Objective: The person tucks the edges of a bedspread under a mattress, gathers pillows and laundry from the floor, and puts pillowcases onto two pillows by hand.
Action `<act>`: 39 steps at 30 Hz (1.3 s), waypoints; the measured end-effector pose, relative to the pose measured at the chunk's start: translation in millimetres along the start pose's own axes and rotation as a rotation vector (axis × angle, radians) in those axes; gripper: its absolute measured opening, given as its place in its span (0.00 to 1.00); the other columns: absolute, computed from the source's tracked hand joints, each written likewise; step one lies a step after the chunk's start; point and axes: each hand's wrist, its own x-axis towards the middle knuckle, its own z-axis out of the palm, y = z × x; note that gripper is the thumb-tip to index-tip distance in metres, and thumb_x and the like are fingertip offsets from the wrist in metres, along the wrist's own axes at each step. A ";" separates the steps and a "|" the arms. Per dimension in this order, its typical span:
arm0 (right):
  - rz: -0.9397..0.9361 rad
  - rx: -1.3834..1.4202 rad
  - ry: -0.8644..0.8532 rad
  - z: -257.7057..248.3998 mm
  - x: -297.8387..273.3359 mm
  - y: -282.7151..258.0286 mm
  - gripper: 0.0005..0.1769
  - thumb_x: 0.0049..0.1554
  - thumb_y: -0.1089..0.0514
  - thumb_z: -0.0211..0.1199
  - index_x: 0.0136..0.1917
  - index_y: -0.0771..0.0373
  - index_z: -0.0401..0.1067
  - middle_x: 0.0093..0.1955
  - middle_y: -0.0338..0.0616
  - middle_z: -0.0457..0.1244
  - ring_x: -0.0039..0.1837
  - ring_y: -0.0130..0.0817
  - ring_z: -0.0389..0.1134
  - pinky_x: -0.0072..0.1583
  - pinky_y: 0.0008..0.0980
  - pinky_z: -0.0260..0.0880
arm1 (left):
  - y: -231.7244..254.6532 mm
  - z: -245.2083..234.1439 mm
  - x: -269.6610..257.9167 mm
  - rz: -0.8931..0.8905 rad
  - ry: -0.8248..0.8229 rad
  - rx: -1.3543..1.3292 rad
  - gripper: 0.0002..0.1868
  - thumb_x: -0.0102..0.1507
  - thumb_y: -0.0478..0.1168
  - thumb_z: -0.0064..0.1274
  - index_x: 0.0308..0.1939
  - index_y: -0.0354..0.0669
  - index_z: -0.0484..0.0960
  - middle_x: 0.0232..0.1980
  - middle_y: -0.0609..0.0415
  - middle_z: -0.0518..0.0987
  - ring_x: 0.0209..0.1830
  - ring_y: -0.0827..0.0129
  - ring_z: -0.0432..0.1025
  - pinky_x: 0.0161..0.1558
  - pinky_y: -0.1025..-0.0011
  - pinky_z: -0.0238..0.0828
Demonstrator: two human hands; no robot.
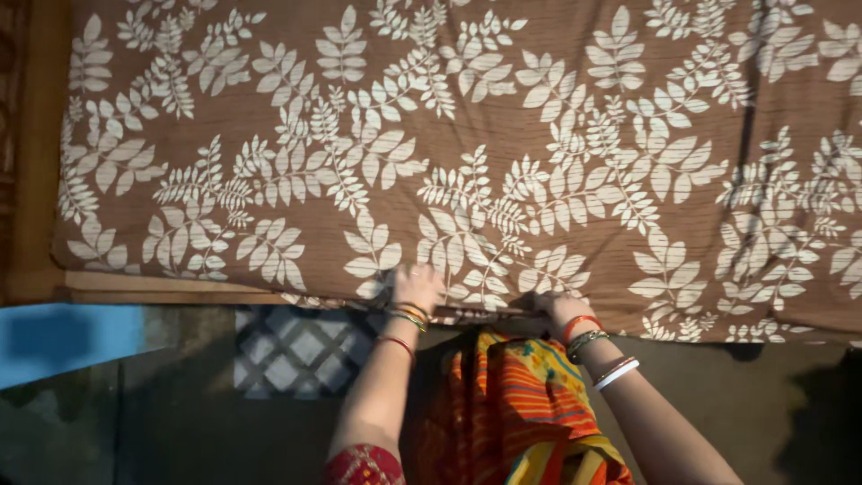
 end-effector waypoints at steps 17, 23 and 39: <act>0.080 0.279 0.004 60.2 13.4 16.5 0.11 0.56 0.50 0.65 0.51 0.52 0.80 0.51 0.46 0.71 0.55 0.44 0.72 0.58 0.41 0.71 | -55.9 115.3 -63.4 -0.492 0.146 -0.897 0.14 0.60 0.48 0.60 0.42 0.43 0.82 0.40 0.50 0.84 0.39 0.62 0.79 0.44 0.65 0.77; 0.669 1.574 0.555 90.7 -15.6 63.2 0.06 0.60 0.63 0.62 0.50 0.68 0.73 0.46 0.53 0.68 0.46 0.44 0.70 0.48 0.44 0.72 | -85.2 128.7 -77.0 -1.353 0.326 -1.318 0.20 0.66 0.49 0.65 0.51 0.35 0.80 0.47 0.47 0.83 0.42 0.63 0.77 0.45 0.66 0.73; 0.990 1.862 0.598 136.8 -27.1 105.2 0.10 0.54 0.71 0.63 0.48 0.69 0.66 0.42 0.54 0.69 0.39 0.43 0.74 0.43 0.41 0.81 | -129.4 152.1 -139.7 -1.586 0.287 -1.234 0.16 0.62 0.45 0.63 0.46 0.38 0.78 0.40 0.48 0.80 0.36 0.61 0.74 0.40 0.59 0.72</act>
